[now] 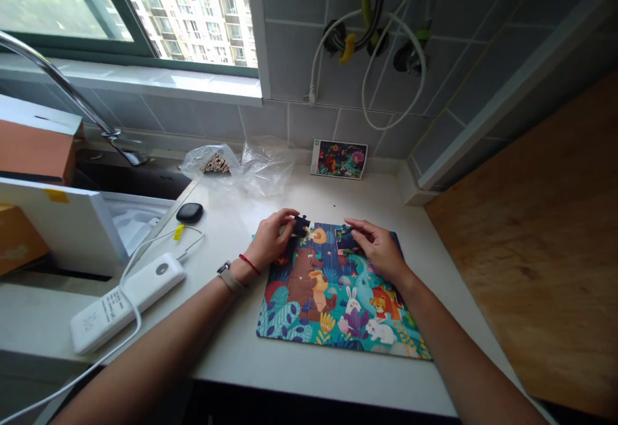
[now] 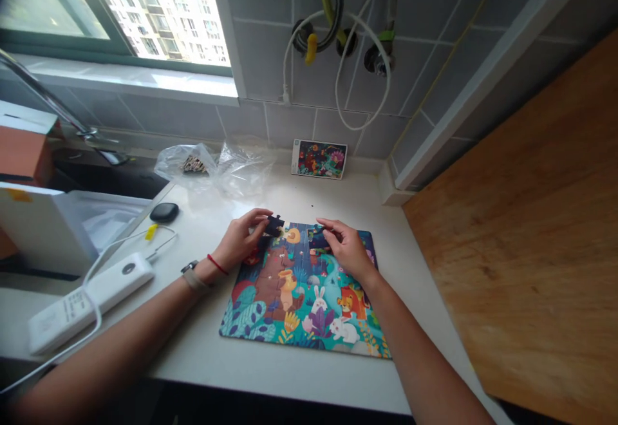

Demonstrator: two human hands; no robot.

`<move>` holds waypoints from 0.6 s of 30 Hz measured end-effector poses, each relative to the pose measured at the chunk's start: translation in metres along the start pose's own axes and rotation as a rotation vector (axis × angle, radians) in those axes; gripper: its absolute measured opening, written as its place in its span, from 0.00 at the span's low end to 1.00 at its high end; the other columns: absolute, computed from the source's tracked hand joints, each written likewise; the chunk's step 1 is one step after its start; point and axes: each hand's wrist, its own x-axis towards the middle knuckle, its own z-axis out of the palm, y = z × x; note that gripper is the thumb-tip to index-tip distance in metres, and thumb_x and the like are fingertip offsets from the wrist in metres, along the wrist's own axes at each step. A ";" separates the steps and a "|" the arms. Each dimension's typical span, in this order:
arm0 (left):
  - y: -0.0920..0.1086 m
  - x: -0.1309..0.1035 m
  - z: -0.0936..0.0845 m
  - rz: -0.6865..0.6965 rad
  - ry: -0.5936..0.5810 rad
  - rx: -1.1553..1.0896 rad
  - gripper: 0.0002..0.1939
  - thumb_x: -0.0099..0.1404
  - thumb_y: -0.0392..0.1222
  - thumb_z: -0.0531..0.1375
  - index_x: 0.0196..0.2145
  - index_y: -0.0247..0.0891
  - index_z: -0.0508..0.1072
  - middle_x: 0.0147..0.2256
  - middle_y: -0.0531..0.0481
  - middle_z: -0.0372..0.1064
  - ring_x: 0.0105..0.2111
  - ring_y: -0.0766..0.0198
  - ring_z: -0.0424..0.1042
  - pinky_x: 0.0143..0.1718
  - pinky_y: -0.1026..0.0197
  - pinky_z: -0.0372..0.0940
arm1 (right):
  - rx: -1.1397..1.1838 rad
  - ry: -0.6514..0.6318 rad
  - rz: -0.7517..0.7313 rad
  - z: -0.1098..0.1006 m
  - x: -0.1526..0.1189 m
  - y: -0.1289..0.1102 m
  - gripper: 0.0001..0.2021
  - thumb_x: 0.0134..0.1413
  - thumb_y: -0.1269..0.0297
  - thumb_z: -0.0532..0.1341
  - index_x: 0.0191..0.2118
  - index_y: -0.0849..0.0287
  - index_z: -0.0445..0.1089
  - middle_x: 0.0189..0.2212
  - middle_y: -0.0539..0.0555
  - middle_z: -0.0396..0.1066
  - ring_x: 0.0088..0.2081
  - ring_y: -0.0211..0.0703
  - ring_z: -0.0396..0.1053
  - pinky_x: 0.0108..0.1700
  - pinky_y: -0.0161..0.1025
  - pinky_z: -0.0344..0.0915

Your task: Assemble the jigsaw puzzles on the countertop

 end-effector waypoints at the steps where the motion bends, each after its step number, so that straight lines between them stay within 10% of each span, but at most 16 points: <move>1: 0.000 0.001 -0.001 -0.009 -0.006 -0.015 0.12 0.74 0.42 0.57 0.51 0.41 0.76 0.40 0.46 0.83 0.42 0.56 0.83 0.43 0.56 0.76 | 0.005 0.005 -0.001 0.000 0.000 0.000 0.20 0.59 0.53 0.66 0.54 0.54 0.81 0.52 0.59 0.79 0.38 0.47 0.76 0.33 0.41 0.78; 18: -0.027 0.018 -0.028 0.074 -0.028 0.146 0.14 0.71 0.43 0.62 0.50 0.39 0.82 0.42 0.45 0.83 0.35 0.58 0.81 0.40 0.57 0.77 | -0.009 -0.048 -0.027 0.000 0.001 0.001 0.16 0.61 0.57 0.64 0.49 0.57 0.82 0.45 0.59 0.80 0.42 0.50 0.77 0.39 0.44 0.78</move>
